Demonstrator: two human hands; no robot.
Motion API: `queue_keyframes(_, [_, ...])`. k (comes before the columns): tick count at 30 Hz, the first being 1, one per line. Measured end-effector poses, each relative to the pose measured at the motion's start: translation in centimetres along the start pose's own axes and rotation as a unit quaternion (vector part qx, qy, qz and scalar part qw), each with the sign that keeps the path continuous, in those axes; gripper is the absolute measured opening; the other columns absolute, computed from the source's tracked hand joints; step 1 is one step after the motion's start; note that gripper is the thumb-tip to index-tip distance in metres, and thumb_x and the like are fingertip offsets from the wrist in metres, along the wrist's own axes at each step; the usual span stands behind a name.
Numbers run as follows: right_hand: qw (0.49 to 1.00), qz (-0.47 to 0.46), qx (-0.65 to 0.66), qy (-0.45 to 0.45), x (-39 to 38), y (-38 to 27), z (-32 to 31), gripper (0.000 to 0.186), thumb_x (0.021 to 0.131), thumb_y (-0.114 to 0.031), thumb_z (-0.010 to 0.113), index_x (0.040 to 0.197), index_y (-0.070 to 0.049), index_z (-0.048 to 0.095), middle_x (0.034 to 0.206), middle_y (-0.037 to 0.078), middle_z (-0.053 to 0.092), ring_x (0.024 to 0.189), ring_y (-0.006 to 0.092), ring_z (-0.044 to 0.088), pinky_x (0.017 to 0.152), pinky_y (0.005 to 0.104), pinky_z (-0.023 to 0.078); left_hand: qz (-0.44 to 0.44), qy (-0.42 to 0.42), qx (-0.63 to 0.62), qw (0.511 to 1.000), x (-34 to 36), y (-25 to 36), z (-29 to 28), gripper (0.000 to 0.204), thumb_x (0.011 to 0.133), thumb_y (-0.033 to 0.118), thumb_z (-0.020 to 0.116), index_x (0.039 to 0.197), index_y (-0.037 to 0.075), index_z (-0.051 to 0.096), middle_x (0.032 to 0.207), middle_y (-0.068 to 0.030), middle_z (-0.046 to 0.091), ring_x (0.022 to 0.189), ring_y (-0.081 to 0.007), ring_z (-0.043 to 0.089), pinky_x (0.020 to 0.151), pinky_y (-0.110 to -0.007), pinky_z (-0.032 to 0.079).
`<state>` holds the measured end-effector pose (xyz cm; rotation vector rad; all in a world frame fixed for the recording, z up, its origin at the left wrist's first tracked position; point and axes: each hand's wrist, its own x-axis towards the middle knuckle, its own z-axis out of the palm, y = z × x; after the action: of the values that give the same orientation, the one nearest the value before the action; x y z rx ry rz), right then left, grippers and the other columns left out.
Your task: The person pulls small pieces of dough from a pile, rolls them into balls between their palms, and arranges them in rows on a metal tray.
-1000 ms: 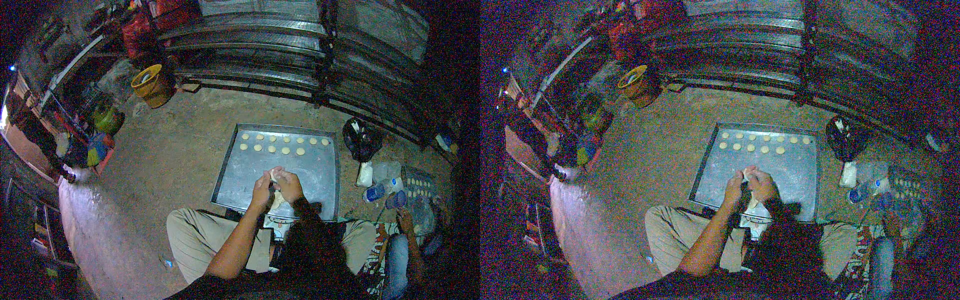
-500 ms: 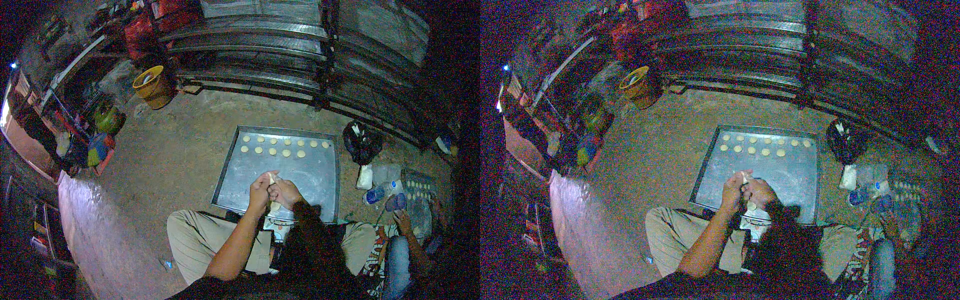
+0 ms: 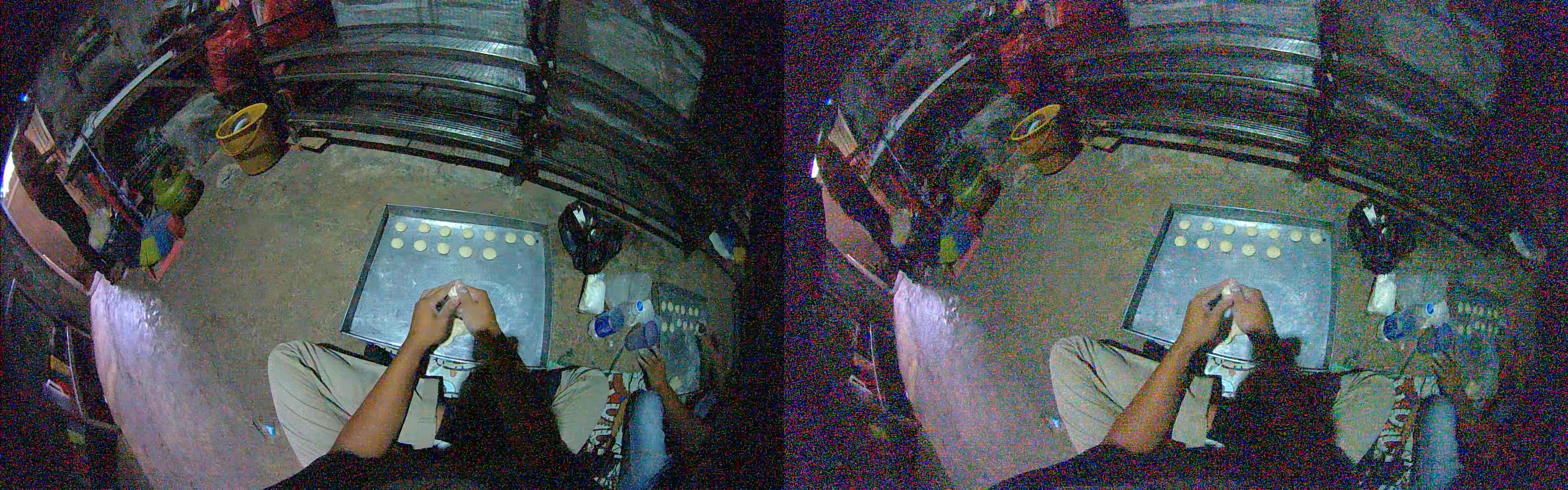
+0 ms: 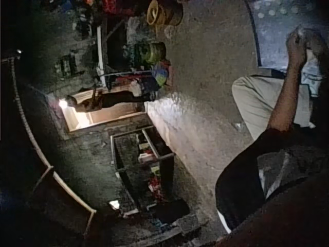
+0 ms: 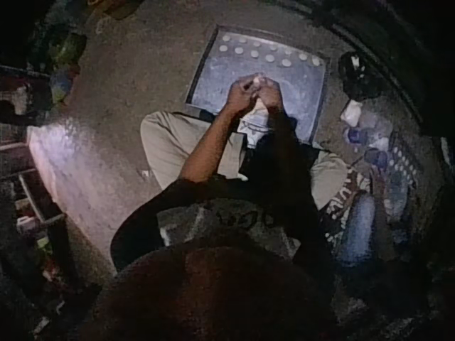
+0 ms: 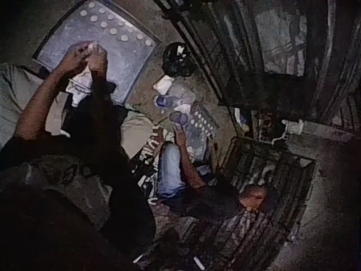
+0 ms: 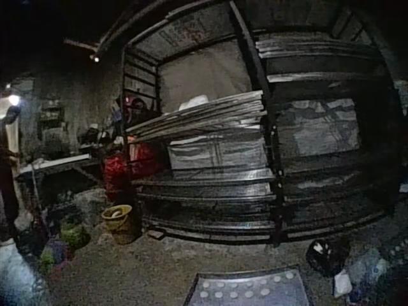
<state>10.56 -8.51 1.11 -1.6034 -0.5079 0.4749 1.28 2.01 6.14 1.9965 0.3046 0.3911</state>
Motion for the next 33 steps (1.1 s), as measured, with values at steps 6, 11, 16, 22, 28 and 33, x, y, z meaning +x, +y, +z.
queue_keyframes(6, [0.975, 0.107, 0.182, -0.066, 0.6, 1.6, -0.6, 0.029, 0.101, -0.028, 0.052, 0.087, -0.003, 0.059, 0.075, 0.008, 0.06, 0.063, 0.0154, 0.052, 0.058, 0.0307, 0.042, -0.044, 0.072, -0.088, 0.993, 0.6, 0.3, 0.1, 0.032, 0.098, 0.029, 0.056, 0.109, 0.004, 0.072, 0.111, -0.0155, 0.07, 0.105, -0.0312, 0.063, 0.095, -0.039, 0.047])
queue_keyframes(11, [0.908, 0.15, 0.39, -0.03, -0.3, -0.6, -1.3, 0.024, 0.095, -0.022, 0.058, 0.094, 0.0, 0.067, 0.081, 0.006, 0.066, 0.072, 0.015, 0.062, 0.066, 0.0302, 0.049, 0.09, -0.017, -0.034, 0.995, 0.9, 1.6, 0.0, 0.039, 0.102, 0.029, 0.048, 0.121, -0.001, 0.063, 0.117, -0.0197, 0.067, 0.108, -0.0334, 0.062, 0.096, -0.04, 0.046])
queue_keyframes(16, [0.965, 0.077, 0.251, 0.016, 0.6, 0.2, -4.0, 0.02, 0.094, -0.02, 0.061, 0.092, -0.002, 0.068, 0.087, 0.005, 0.067, 0.076, 0.0129, 0.061, 0.068, 0.0288, 0.049, 0.078, -0.062, -0.05, 0.994, 1.6, 1.9, 2.4, 0.05, 0.096, 0.034, 0.06, 0.132, 0.001, 0.055, 0.123, -0.0163, 0.064, 0.109, -0.0271, 0.064, 0.094, -0.038, 0.049])
queue_keyframes(22, [0.985, 0.038, 0.166, 0.007, 0.8, 1.5, -2.1, 0.019, 0.092, -0.022, 0.062, 0.087, -0.004, 0.069, 0.084, 0.003, 0.067, 0.074, 0.0136, 0.061, 0.07, 0.03, 0.049, -0.044, -0.01, -0.092, 0.995, 2.8, 0.7, -0.5, 0.032, 0.097, 0.024, 0.06, 0.118, 0.0, 0.066, 0.108, -0.0162, 0.07, 0.094, -0.0226, 0.067, 0.085, -0.036, 0.053])
queue_keyframes(28, [0.989, 0.031, 0.143, 0.012, 1.9, 2.2, -1.8, 0.019, 0.092, -0.022, 0.062, 0.087, -0.004, 0.069, 0.084, 0.003, 0.067, 0.074, 0.014, 0.061, 0.069, 0.0303, 0.05, -0.145, 0.005, -0.383, 0.912, 4.2, -3.6, 0.9, 0.028, 0.102, 0.018, 0.052, 0.113, -0.003, 0.066, 0.113, -0.0107, 0.07, 0.101, -0.0188, 0.065, 0.09, -0.032, 0.051])
queue_keyframes(33, [0.99, 0.02, 0.136, 0.016, 2.6, 3.5, -2.7, 0.019, 0.092, -0.022, 0.063, 0.087, -0.004, 0.069, 0.083, 0.003, 0.067, 0.074, 0.0142, 0.062, 0.068, 0.0305, 0.05, -0.011, -0.018, -0.161, 0.987, 4.2, -0.7, 0.6, 0.039, 0.099, 0.023, 0.056, 0.135, 0.008, 0.057, 0.126, -0.0151, 0.063, 0.115, -0.0215, 0.058, 0.095, -0.035, 0.047])
